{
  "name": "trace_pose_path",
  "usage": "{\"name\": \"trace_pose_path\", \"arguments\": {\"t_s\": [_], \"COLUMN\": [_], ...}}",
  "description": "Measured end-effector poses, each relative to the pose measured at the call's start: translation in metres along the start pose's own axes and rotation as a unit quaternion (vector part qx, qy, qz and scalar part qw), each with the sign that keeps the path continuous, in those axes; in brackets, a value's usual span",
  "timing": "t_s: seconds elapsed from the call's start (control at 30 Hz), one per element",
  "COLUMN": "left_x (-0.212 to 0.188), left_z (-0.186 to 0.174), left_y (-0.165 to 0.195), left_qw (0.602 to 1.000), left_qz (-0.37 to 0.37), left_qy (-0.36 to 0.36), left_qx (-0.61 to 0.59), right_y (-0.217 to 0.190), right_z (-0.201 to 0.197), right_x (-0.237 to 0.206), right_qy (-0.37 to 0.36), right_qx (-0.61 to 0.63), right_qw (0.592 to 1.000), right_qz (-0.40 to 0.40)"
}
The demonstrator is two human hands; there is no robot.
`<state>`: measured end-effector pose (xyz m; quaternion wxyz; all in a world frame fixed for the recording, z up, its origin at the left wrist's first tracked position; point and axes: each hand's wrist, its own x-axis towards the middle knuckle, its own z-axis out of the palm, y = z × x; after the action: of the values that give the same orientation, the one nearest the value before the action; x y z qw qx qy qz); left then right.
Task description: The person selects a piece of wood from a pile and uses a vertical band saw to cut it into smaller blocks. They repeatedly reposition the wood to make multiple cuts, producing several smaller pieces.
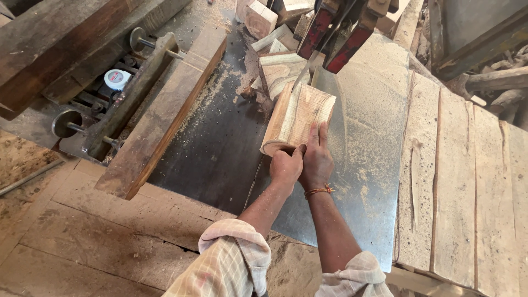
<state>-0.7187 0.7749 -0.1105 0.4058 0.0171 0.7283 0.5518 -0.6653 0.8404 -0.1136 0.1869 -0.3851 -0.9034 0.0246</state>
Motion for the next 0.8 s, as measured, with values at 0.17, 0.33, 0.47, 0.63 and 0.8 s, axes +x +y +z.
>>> {"name": "trace_pose_path", "arguments": {"t_s": [0.17, 0.33, 0.47, 0.63, 0.8], "left_x": [0.003, 0.005, 0.007, 0.012, 0.016], "left_z": [0.001, 0.002, 0.003, 0.004, 0.007], "left_y": [0.001, 0.003, 0.004, 0.004, 0.004], "left_qw": [1.000, 1.000, 1.000, 1.000, 1.000], "left_qz": [-0.007, -0.008, 0.001, 0.008, -0.004], "left_qy": [0.000, -0.001, 0.006, 0.013, 0.006], "left_qx": [0.001, 0.003, 0.001, -0.001, 0.006], "right_y": [0.002, 0.004, 0.004, 0.003, 0.003], "right_z": [0.002, 0.005, 0.005, 0.004, 0.005], "right_x": [0.003, 0.005, 0.007, 0.010, 0.011], "right_qy": [-0.006, 0.002, 0.000, 0.004, -0.010], "right_qx": [0.000, 0.004, 0.013, 0.007, 0.012], "right_qw": [1.000, 1.000, 1.000, 1.000, 1.000], "right_qz": [0.000, -0.003, -0.001, -0.006, 0.006]}}
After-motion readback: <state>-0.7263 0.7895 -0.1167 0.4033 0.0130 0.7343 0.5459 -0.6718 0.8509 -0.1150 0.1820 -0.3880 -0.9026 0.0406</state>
